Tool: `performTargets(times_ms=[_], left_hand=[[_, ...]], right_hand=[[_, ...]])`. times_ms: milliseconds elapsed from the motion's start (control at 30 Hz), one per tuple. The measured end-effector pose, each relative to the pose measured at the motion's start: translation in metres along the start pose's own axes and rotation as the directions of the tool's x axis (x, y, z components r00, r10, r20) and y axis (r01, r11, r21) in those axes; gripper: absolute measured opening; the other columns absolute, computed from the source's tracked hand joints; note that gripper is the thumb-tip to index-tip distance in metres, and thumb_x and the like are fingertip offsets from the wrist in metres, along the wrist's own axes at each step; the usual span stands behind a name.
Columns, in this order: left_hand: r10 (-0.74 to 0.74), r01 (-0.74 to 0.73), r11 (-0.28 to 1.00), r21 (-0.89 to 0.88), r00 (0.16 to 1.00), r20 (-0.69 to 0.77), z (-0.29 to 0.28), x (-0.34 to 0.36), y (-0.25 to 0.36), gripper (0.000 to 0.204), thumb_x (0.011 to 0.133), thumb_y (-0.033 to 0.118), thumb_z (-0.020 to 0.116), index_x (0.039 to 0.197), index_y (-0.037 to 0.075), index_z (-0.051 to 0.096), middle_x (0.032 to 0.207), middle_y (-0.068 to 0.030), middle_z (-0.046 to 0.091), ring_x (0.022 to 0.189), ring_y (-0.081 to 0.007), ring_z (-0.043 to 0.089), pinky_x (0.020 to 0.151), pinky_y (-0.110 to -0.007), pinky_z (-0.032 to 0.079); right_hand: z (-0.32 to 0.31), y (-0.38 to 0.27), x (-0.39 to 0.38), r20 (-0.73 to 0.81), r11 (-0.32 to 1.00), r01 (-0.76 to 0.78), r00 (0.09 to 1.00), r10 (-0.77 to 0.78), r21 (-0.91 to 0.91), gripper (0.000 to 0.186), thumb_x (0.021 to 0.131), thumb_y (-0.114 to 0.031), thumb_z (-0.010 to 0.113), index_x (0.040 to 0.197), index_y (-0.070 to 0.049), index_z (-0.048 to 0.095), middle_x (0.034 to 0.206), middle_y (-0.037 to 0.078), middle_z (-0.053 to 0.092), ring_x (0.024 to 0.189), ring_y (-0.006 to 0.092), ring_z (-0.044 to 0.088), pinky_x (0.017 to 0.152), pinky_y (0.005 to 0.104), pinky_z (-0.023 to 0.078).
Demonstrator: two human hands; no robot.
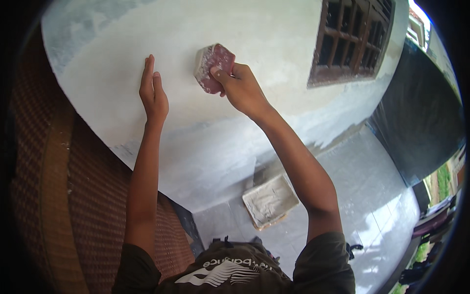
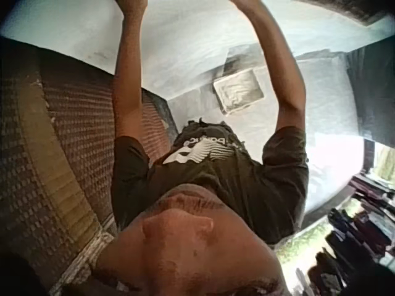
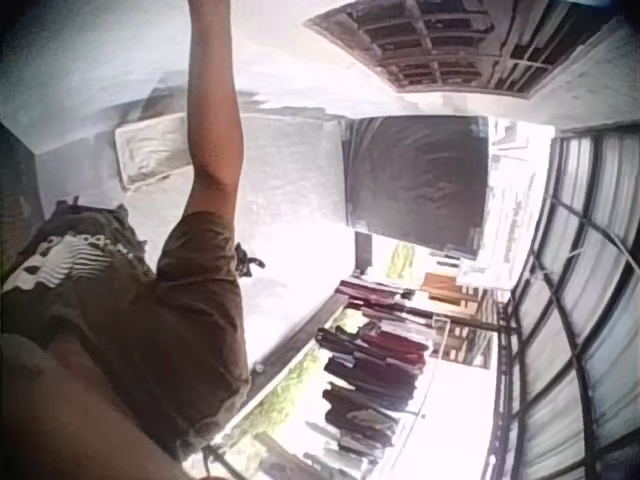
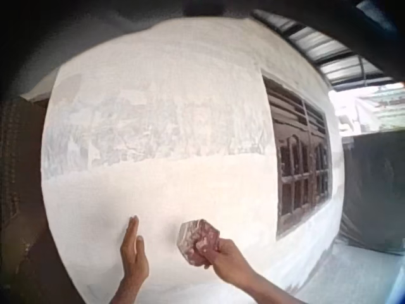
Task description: The person applies putty from a container onto a wall and smooths it out with a handheld spreader.
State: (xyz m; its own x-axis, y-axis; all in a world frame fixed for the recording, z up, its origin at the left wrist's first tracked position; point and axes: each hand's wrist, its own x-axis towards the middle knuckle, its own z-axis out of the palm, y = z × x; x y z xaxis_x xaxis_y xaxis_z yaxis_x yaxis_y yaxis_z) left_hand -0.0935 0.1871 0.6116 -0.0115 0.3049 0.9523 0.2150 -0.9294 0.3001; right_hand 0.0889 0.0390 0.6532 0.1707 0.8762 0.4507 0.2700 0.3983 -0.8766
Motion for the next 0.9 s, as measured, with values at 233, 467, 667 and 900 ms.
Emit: performTargets(times_ms=[233,467,667,900], left_hand=[[-0.219,0.266,0.952,-0.15,0.937,0.271,0.082,-0.12,0.027,0.044,0.102,0.016,0.036,0.141,-0.004,0.044,0.145,-0.0202,0.046,0.14,-0.0325,0.037,0.114,-0.04,0.03],[-0.384,0.542,0.833,-0.112,0.712,0.588,0.155,-0.228,0.048,0.048,0.103,0.023,0.032,0.14,-0.004,0.045,0.144,-0.0209,0.047,0.138,-0.0306,0.039,0.114,-0.038,0.029],[-0.416,0.646,0.763,-0.024,0.519,0.746,0.191,-0.311,0.042,0.047,0.102,0.022,0.034,0.138,-0.005,0.047,0.142,-0.0237,0.048,0.136,-0.0332,0.042,0.113,-0.039,0.032],[-0.421,0.732,0.68,0.047,0.337,0.842,0.207,-0.423,0.009,0.047,0.102,0.025,0.035,0.134,-0.007,0.051,0.135,-0.0248,0.054,0.131,-0.0344,0.048,0.111,-0.039,0.034]], right_hand=[[-0.092,0.131,-0.084,-0.152,0.975,-0.195,0.966,0.21,0.108,0.031,0.096,-0.02,0.06,0.104,0.009,0.064,0.089,0.009,0.068,0.084,0.0137,0.066,0.075,0.0285,0.055],[-0.147,0.258,-0.178,-0.378,0.846,-0.398,0.767,0.519,0.356,0.03,0.097,-0.017,0.058,0.112,0.008,0.061,0.094,0.012,0.068,0.079,0.0149,0.068,0.069,0.0279,0.058],[-0.155,0.344,-0.258,-0.483,0.75,-0.65,0.621,0.617,0.123,0.028,0.094,-0.016,0.064,0.11,0.007,0.064,0.097,0.011,0.069,0.082,0.013,0.065,0.073,0.0283,0.056],[-0.115,0.443,-0.338,-0.57,0.585,-0.782,0.386,0.725,0.215,0.023,0.091,-0.014,0.065,0.104,0.005,0.068,0.09,0.01,0.071,0.076,0.0134,0.066,0.068,0.0279,0.055]])
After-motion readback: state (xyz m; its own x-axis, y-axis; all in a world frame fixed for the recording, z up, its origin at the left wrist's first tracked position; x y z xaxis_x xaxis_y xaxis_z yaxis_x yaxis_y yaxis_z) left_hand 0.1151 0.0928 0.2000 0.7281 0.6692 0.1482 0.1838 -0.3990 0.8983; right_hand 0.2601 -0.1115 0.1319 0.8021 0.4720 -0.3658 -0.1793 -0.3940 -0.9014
